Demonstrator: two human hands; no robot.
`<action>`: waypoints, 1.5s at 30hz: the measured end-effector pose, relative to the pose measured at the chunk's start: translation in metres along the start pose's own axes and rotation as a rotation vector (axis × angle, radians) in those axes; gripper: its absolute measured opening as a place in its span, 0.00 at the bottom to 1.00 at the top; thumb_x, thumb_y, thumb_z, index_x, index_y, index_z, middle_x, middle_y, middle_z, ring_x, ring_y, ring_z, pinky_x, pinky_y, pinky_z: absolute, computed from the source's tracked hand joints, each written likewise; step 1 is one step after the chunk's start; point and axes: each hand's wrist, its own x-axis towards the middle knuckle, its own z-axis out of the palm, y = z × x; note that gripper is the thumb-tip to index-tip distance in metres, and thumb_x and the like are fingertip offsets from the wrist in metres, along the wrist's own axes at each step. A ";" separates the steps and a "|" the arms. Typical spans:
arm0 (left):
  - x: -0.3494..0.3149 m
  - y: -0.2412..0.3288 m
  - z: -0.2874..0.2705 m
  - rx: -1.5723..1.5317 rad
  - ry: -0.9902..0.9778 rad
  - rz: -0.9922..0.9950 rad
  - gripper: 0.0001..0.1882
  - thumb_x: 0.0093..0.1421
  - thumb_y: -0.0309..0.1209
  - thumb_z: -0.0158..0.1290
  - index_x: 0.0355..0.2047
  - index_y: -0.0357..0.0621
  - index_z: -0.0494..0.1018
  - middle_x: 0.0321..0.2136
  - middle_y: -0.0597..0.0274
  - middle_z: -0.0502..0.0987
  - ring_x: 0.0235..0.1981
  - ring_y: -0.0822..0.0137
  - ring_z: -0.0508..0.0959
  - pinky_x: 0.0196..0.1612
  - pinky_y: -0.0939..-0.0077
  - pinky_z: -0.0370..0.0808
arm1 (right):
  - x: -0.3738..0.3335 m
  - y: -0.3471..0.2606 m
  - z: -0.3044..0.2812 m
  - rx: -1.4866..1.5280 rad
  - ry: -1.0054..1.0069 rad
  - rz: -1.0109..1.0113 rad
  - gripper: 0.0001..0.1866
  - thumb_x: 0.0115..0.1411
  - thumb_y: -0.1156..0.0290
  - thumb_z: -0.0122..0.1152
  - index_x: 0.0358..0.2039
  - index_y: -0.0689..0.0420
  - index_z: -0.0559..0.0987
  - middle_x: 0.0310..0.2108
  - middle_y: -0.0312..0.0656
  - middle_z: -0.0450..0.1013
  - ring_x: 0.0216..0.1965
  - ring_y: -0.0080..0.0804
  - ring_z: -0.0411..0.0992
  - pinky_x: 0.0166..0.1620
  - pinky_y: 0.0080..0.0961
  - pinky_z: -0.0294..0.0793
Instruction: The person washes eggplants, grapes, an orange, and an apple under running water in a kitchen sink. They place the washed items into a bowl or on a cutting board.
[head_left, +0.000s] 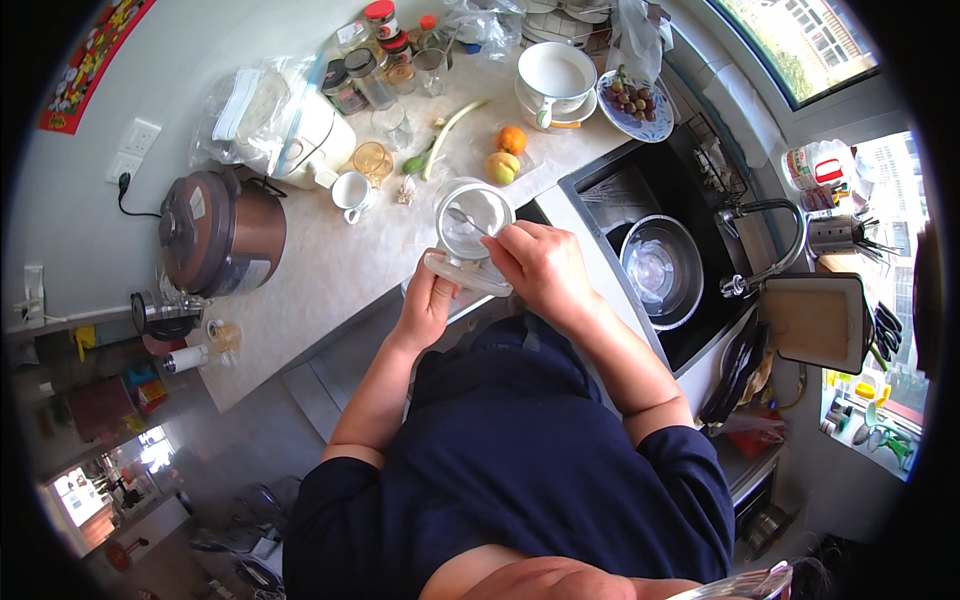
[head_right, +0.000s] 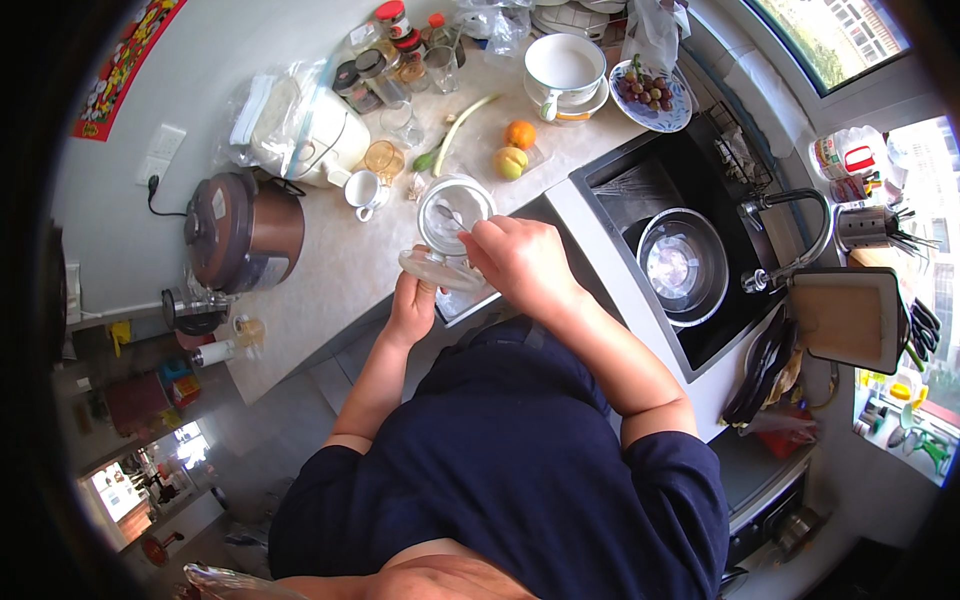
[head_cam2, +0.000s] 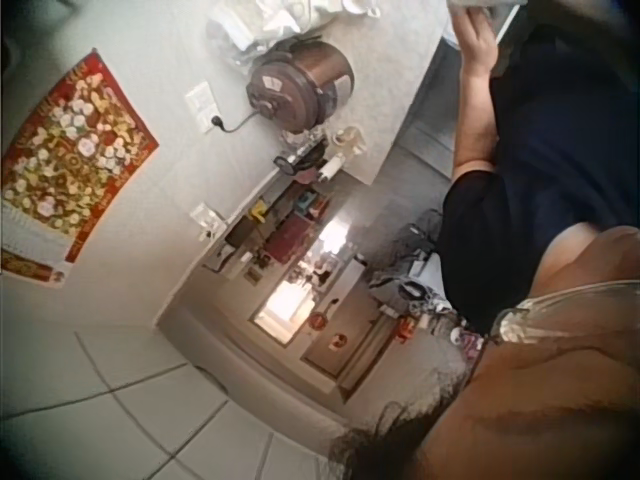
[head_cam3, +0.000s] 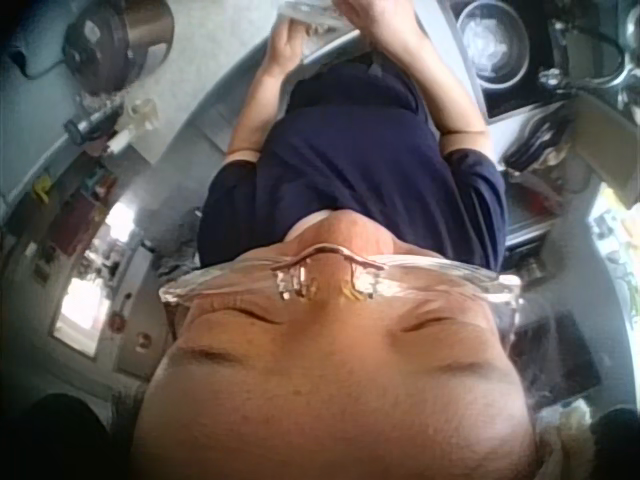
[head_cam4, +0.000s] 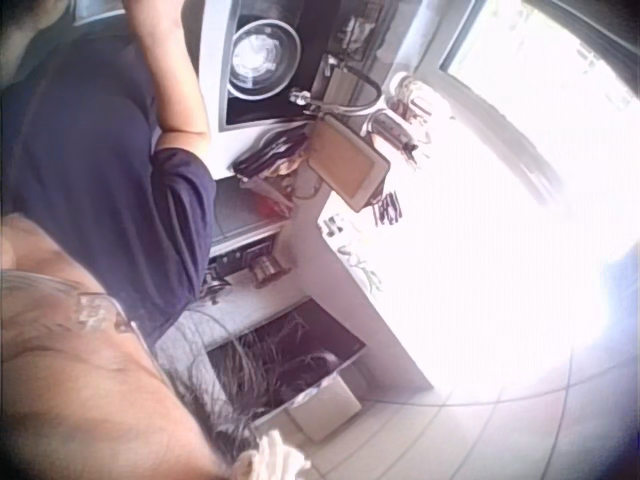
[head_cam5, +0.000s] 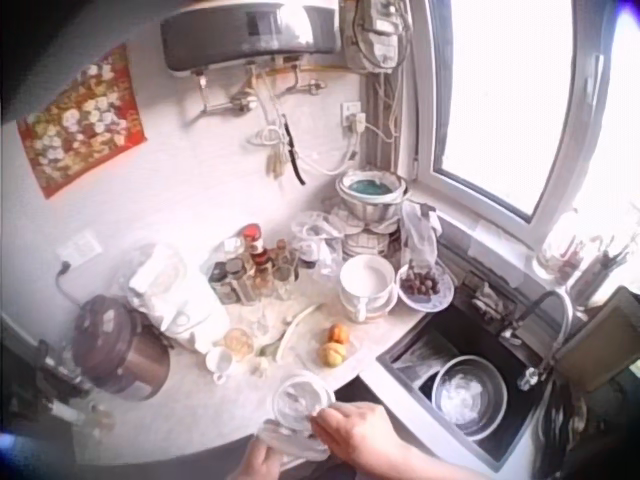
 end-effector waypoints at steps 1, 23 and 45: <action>0.006 0.000 0.000 0.002 -0.012 0.010 0.11 0.69 0.35 0.39 0.41 0.40 0.64 0.28 0.68 0.65 0.26 0.77 0.63 0.31 0.83 0.64 | 0.001 0.006 -0.002 0.005 0.022 -0.006 0.14 0.54 0.71 0.62 0.17 0.57 0.67 0.15 0.42 0.64 0.17 0.42 0.67 0.21 0.35 0.66; 0.076 -0.025 0.073 0.023 -0.153 -0.094 0.10 0.68 0.35 0.42 0.36 0.40 0.63 0.25 0.65 0.63 0.26 0.73 0.64 0.30 0.79 0.64 | -0.026 0.094 -0.057 0.271 0.164 0.591 0.13 0.59 0.68 0.60 0.23 0.64 0.73 0.13 0.40 0.63 0.15 0.22 0.58 0.21 0.23 0.60; 0.097 -0.029 0.112 -0.003 -0.258 -0.086 0.10 0.70 0.35 0.38 0.39 0.40 0.63 0.25 0.68 0.64 0.25 0.77 0.64 0.31 0.82 0.64 | -0.051 0.122 -0.070 0.314 0.347 0.717 0.15 0.61 0.67 0.59 0.21 0.62 0.72 0.14 0.35 0.63 0.18 0.18 0.57 0.21 0.21 0.59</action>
